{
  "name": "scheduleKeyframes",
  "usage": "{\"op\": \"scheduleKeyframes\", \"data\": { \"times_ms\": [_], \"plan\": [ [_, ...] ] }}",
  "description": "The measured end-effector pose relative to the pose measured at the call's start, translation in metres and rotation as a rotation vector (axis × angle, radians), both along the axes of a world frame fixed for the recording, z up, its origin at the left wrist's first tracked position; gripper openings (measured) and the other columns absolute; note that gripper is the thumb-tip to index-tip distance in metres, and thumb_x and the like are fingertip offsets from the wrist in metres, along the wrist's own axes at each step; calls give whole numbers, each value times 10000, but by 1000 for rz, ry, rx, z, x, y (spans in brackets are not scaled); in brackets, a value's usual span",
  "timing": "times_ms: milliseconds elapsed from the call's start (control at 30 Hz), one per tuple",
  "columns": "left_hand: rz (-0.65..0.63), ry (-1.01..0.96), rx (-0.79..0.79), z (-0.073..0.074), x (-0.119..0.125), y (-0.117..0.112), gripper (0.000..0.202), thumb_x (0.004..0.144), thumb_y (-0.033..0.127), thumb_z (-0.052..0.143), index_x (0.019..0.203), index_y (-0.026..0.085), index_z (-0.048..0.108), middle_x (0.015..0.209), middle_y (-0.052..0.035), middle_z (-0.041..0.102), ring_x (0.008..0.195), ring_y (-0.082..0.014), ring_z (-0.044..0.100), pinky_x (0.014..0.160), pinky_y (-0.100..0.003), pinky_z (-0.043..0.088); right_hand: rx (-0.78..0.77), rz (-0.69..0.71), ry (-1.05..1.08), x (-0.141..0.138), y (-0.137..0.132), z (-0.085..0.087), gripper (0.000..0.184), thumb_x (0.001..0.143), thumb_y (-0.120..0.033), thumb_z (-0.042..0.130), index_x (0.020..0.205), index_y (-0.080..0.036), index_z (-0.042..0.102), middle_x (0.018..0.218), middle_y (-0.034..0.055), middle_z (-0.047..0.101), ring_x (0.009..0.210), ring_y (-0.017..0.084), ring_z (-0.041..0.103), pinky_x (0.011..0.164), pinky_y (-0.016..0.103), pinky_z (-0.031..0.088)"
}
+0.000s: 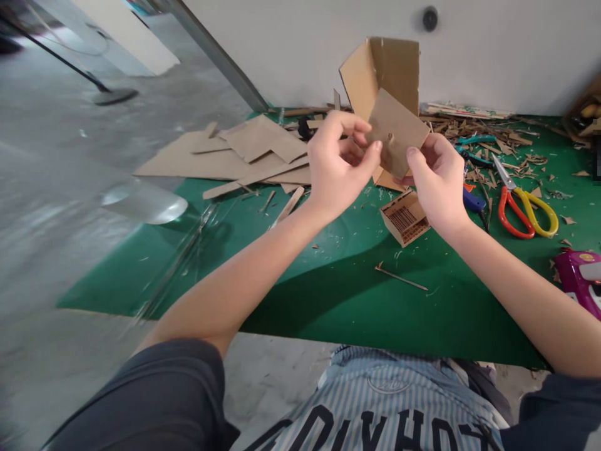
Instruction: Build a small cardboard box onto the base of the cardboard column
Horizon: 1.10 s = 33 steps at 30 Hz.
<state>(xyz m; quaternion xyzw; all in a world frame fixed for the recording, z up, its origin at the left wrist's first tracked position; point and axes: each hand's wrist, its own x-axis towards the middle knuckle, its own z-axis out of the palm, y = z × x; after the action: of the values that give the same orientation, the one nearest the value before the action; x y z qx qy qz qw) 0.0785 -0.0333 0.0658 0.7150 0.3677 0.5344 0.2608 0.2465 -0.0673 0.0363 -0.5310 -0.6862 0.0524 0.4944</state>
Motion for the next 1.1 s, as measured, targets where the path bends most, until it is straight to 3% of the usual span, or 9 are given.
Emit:
{"op": "scheduleKeyframes", "data": {
  "times_ms": [133,333,500,667,867,1000,1100],
  "plan": [
    [-2,-29,22,5,-4,6,422,800,358,827,1140,274,591,1205,-82,620,1147,-252,641,1009,-406,557,1,27,-69,6,6,-4,432,1073,-383,299,1472,-289,434,1205,114,684,1072,243,716,809,433,633],
    [-222,-44,-184,10,3,3,222,855,201,696,1049,206,588,1073,-47,649,1189,-260,660,1013,-473,558,-15,67,-81,-1,0,0,467,1045,-389,440,1498,-280,397,1223,117,688,1051,238,714,815,410,635],
    [-250,-15,-192,12,4,-3,241,808,82,673,1000,194,579,1074,-21,622,1240,-271,643,1051,-495,548,-19,83,-70,-1,0,0,455,1074,-402,362,1508,-267,390,1203,119,688,1058,229,718,824,402,648],
    [-272,-1,-157,13,1,-3,242,827,97,651,1032,198,573,1079,-12,627,1205,-251,664,1034,-484,559,-36,106,-27,3,2,1,436,1066,-401,388,1483,-278,413,1197,107,698,1042,237,729,833,427,656],
    [-281,-43,-251,16,-1,-1,252,811,112,698,1026,199,601,1059,-16,638,1251,-280,635,1068,-508,533,-48,109,-13,4,3,2,396,1068,-421,399,1430,-275,466,1188,94,703,1138,249,707,890,460,651],
    [-295,-14,-169,12,-2,7,272,816,120,671,1065,198,596,1057,-15,636,1194,-257,661,1060,-482,546,-36,148,-101,5,0,5,420,1042,-472,485,1421,-292,483,1289,88,663,1206,248,673,909,435,650],
    [-317,53,-89,3,-2,16,279,851,141,618,1119,198,567,1039,-18,639,1124,-235,687,1002,-469,581,-80,282,112,5,-2,9,377,1008,-510,547,1312,-288,557,1251,55,661,1206,243,665,947,455,646]
  ]
}}
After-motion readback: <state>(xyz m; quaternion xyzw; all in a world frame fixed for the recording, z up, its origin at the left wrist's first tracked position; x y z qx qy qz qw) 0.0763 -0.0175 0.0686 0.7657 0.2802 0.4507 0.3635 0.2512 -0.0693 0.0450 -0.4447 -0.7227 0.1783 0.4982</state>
